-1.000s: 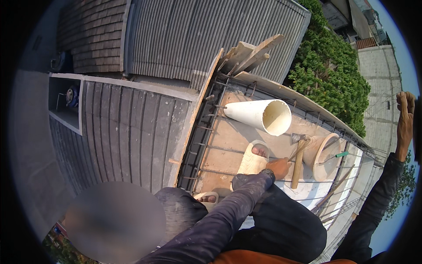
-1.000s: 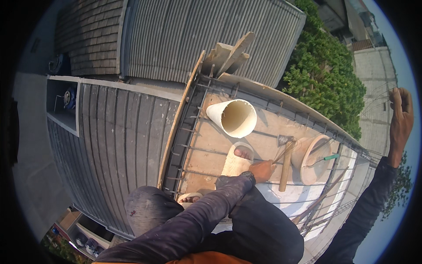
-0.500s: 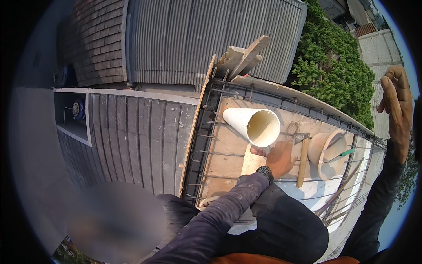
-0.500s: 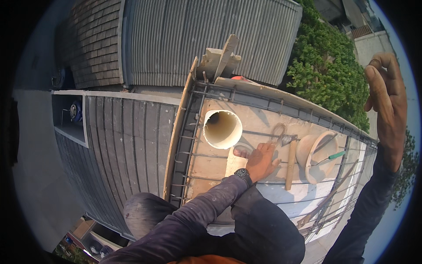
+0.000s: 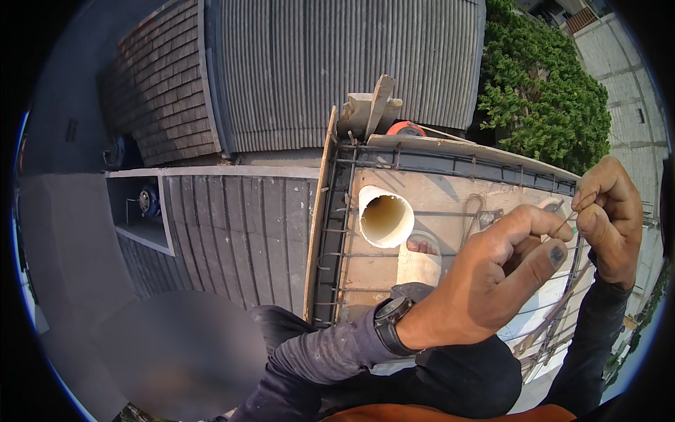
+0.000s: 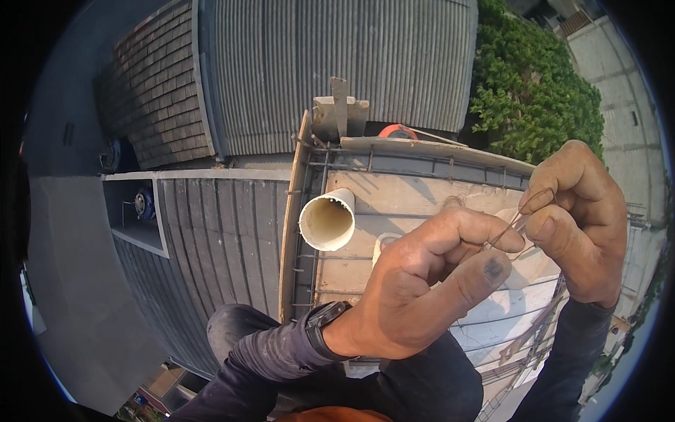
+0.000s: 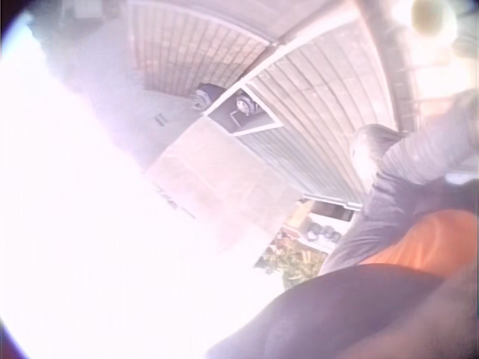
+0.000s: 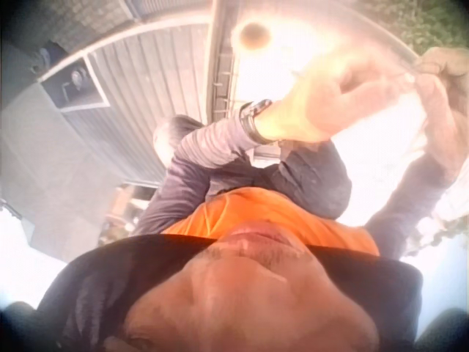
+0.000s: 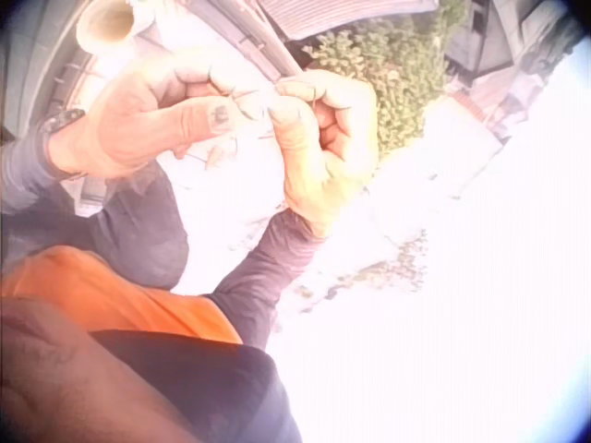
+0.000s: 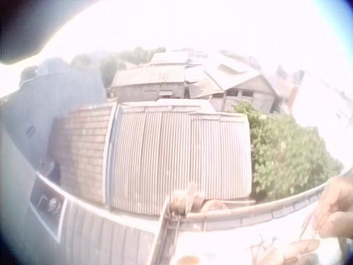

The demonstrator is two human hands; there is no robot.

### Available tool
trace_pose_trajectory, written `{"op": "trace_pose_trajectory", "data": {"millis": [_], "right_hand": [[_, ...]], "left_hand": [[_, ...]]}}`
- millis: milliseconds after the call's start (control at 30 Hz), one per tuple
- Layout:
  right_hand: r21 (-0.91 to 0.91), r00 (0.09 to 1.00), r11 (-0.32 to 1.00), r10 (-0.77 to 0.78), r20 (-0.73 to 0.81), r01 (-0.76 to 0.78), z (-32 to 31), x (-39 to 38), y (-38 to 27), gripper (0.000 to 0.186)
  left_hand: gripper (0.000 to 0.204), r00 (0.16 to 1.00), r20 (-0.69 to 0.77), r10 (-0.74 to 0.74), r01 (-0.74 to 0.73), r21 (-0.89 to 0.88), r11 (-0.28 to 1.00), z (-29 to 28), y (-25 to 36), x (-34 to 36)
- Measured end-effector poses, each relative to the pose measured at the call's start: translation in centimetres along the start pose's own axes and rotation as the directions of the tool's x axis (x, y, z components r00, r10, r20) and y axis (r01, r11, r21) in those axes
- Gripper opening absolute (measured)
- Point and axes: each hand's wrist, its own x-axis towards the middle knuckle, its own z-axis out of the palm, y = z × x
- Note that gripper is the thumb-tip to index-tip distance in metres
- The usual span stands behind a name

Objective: The person secures a wooden and metal structure for roof tiling using a hammer, wire, and their hands.

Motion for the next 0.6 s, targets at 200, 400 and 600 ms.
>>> {"op": "trace_pose_trajectory", "data": {"millis": [200, 400, 600], "right_hand": [[0.118, 0.966, 0.959, -0.255, -0.043, 0.258, -4.8, 2.5, -1.5, 0.04], [0.325, 0.952, 0.946, -0.083, 0.295, -0.018, -0.4, 19.3, 1.8, 0.033], [-0.122, 0.991, 0.985, 0.125, 0.056, -0.118, 11.5, 29.0, 20.9, 0.03]], "left_hand": [[0.032, 0.975, 0.151, 0.164, -0.21, 0.38, 0.901, -1.7, 12.8, 1.6], [0.035, 0.971, 0.228, 0.076, -0.232, 0.971, 0.06, -14.2, 27.2, 8.5], [0.032, 0.944, -0.263, 0.2, 0.263, 0.964, 0.028, -32.2, 14.6, 13.5]]}}
